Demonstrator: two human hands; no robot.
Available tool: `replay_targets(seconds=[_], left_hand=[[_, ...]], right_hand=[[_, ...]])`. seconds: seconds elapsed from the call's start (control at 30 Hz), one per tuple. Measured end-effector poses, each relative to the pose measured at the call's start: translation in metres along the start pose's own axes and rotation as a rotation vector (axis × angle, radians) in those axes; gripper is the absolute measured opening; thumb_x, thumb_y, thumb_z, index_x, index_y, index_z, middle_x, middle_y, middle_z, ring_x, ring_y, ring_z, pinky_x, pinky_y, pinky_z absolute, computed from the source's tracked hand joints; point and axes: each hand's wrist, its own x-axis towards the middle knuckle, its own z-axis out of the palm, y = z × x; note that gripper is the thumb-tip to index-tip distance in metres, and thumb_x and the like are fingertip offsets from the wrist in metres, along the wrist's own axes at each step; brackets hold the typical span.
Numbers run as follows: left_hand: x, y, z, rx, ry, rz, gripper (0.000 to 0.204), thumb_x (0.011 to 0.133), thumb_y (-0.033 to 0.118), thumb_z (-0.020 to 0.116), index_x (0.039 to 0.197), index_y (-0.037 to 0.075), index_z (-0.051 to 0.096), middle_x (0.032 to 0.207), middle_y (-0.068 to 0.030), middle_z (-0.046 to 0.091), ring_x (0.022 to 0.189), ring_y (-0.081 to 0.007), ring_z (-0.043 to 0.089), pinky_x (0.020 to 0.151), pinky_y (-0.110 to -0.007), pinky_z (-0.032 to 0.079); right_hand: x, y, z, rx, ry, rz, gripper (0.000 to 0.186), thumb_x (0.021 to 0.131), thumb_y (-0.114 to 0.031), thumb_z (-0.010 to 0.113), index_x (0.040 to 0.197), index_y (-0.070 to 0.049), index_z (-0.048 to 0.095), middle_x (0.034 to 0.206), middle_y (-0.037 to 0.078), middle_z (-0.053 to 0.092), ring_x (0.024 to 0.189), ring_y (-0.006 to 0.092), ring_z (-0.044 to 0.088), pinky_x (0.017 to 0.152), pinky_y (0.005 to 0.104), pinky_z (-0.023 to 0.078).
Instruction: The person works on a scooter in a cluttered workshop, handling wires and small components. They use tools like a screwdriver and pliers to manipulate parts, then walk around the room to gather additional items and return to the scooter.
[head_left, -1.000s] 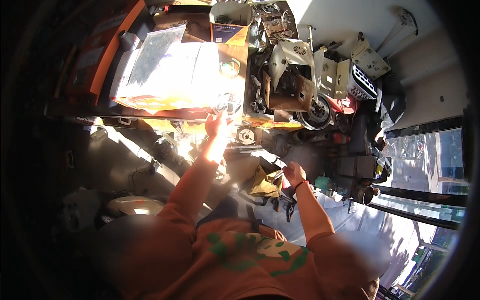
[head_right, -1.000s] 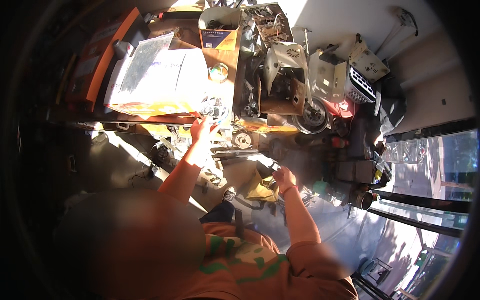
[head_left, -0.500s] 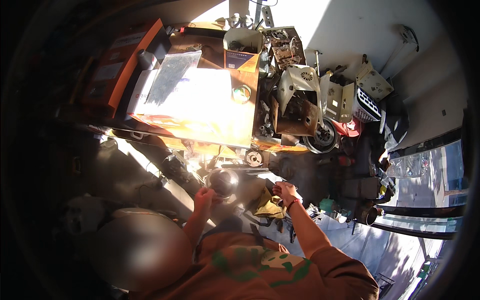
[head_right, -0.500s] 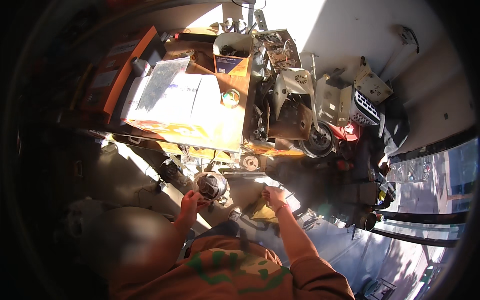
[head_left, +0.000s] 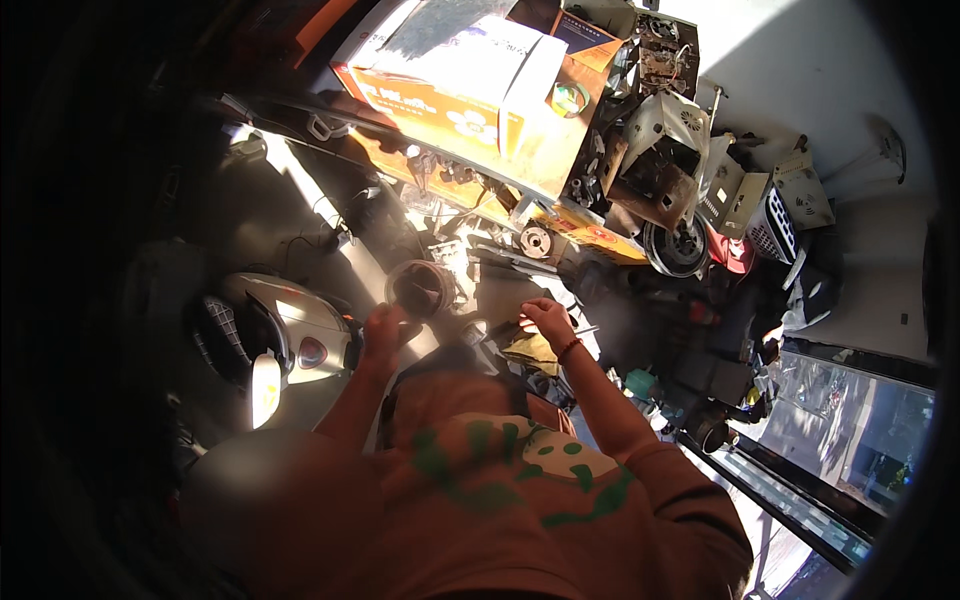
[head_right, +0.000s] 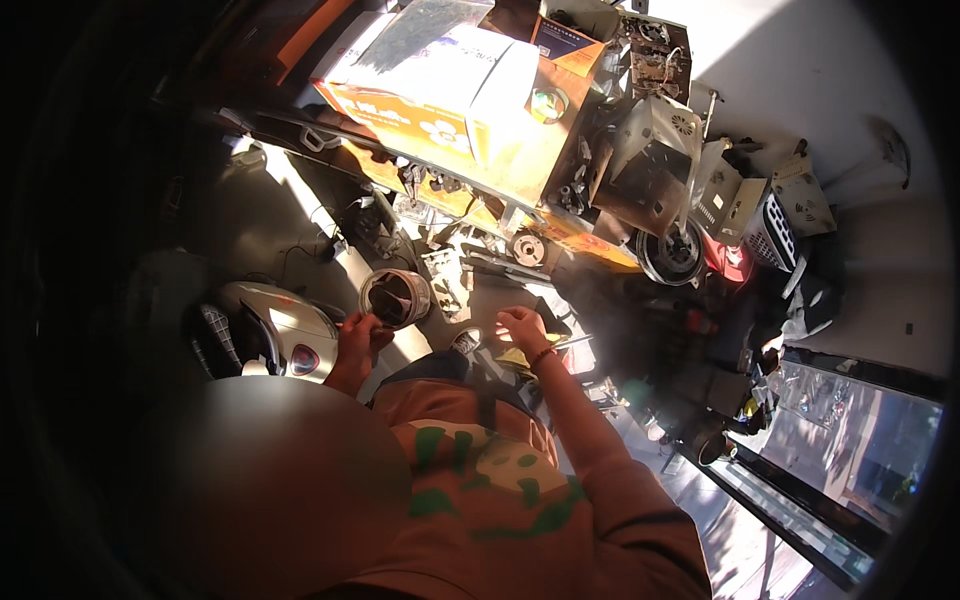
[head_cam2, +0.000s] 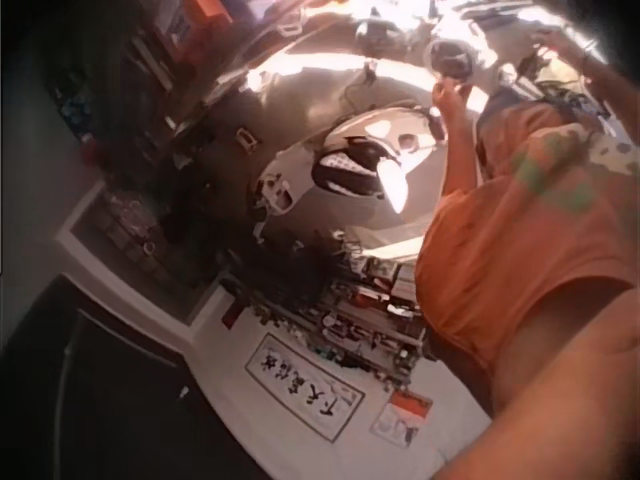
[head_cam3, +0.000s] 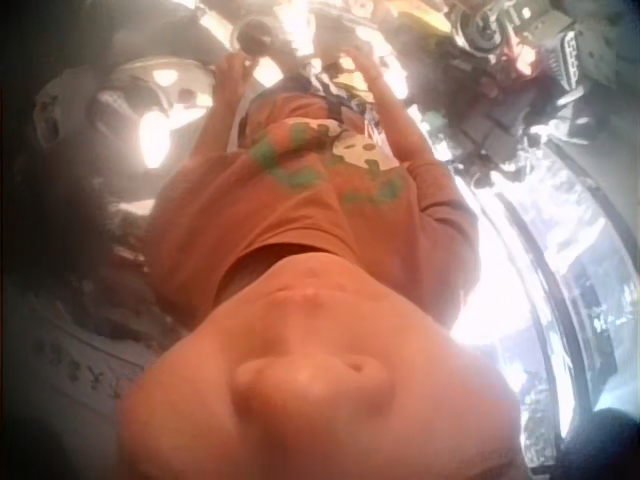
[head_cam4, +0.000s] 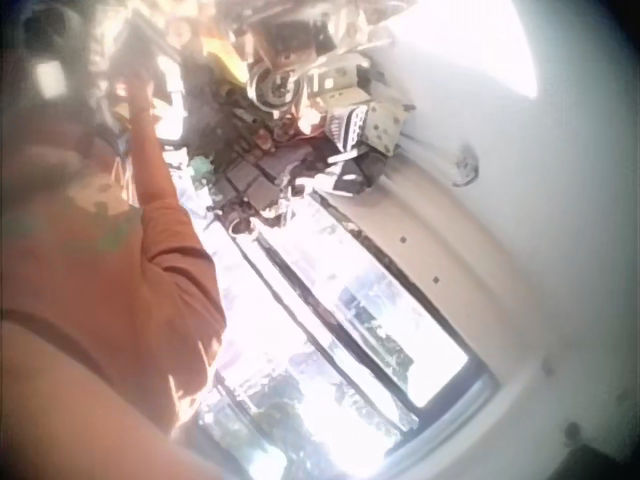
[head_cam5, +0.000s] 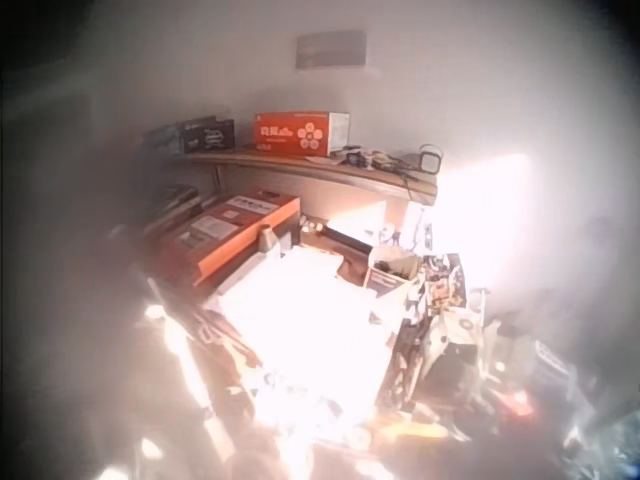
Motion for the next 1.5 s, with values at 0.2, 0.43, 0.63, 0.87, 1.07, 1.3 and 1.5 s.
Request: replay_targets(seconds=[0.2, 0.43, 0.63, 0.87, 1.07, 1.3, 1.5], left_hand=[[-0.054, -0.052, -0.053, -0.112, 0.126, 0.003, 0.014, 0.079, 0.005, 0.058, 0.093, 0.009, 0.057, 0.078, -0.0044, 0.062, 0.066, -0.0186, 0.064, 0.066, -0.031, 0.058], [-0.158, -0.122, -0.093, -0.293, 0.298, -0.104, 0.011, 0.08, 0.003, 0.059, 0.09, 0.006, 0.055, 0.077, -0.007, 0.062, 0.066, -0.0211, 0.065, 0.064, -0.03, 0.058], [-0.249, -0.188, -0.119, -0.471, 0.457, -0.164, 0.013, 0.08, 0.002, 0.058, 0.092, 0.002, 0.053, 0.083, -0.0112, 0.063, 0.07, -0.024, 0.065, 0.065, -0.032, 0.059], [-0.289, -0.168, -0.132, -0.598, 0.47, -0.037, 0.01, 0.081, 0.002, 0.058, 0.089, 0.004, 0.052, 0.082, -0.0099, 0.062, 0.069, -0.0224, 0.065, 0.067, -0.031, 0.06], [-0.34, -0.172, -0.193, -0.762, 0.51, 0.141, 0.009, 0.081, 0.005, 0.062, 0.083, 0.004, 0.054, 0.086, -0.0089, 0.06, 0.074, -0.0226, 0.068, 0.072, -0.031, 0.06], [-0.42, -0.224, -0.285, -0.555, 0.799, 0.147, 0.014, 0.08, 0.01, 0.064, 0.084, -0.001, 0.056, 0.079, -0.0092, 0.06, 0.069, -0.0187, 0.067, 0.067, -0.03, 0.06], [-0.444, -0.324, -0.373, -0.47, 1.173, 0.166, 0.025, 0.082, 0.02, 0.066, 0.088, -0.002, 0.059, 0.077, -0.011, 0.06, 0.074, -0.0194, 0.065, 0.067, -0.034, 0.056]], right_hand=[[-0.039, 0.054, -0.018, -0.279, -0.014, -0.069, 0.02, 0.09, -0.013, 0.064, 0.099, 0.004, 0.067, 0.091, 0.01, 0.07, 0.08, 0.0166, 0.067, 0.072, 0.0287, 0.055], [-0.054, 0.145, -0.072, -0.375, -0.098, -0.112, 0.022, 0.09, -0.013, 0.062, 0.102, 0.005, 0.065, 0.09, 0.01, 0.069, 0.08, 0.0179, 0.068, 0.07, 0.0282, 0.055], [-0.106, 0.196, -0.106, -0.494, -0.121, 0.014, 0.023, 0.086, -0.017, 0.062, 0.092, 0.004, 0.07, 0.081, 0.01, 0.071, 0.066, 0.0143, 0.065, 0.055, 0.0277, 0.05], [-0.067, 0.248, -0.116, -0.641, -0.229, 0.087, 0.017, 0.089, -0.005, 0.061, 0.097, 0.009, 0.06, 0.072, 0.011, 0.059, 0.055, 0.017, 0.054, 0.046, 0.0302, 0.044], [-0.134, 0.192, 0.058, -0.522, -0.437, 0.01, 0.021, 0.089, -0.01, 0.061, 0.102, 0.006, 0.064, 0.082, 0.013, 0.068, 0.065, 0.0184, 0.065, 0.059, 0.0279, 0.055], [-0.272, 0.22, 0.315, -0.785, -1.106, -0.093, 0.03, 0.097, -0.026, 0.054, 0.113, -0.001, 0.06, 0.095, 0.009, 0.066, 0.078, 0.0167, 0.065, 0.067, 0.0277, 0.053], [-0.367, 0.297, 0.456, -0.972, -1.648, 0.001, 0.044, 0.099, -0.028, 0.05, 0.135, -0.005, 0.043, 0.122, 0.011, 0.055, 0.088, 0.0214, 0.066, 0.073, 0.0312, 0.056]])
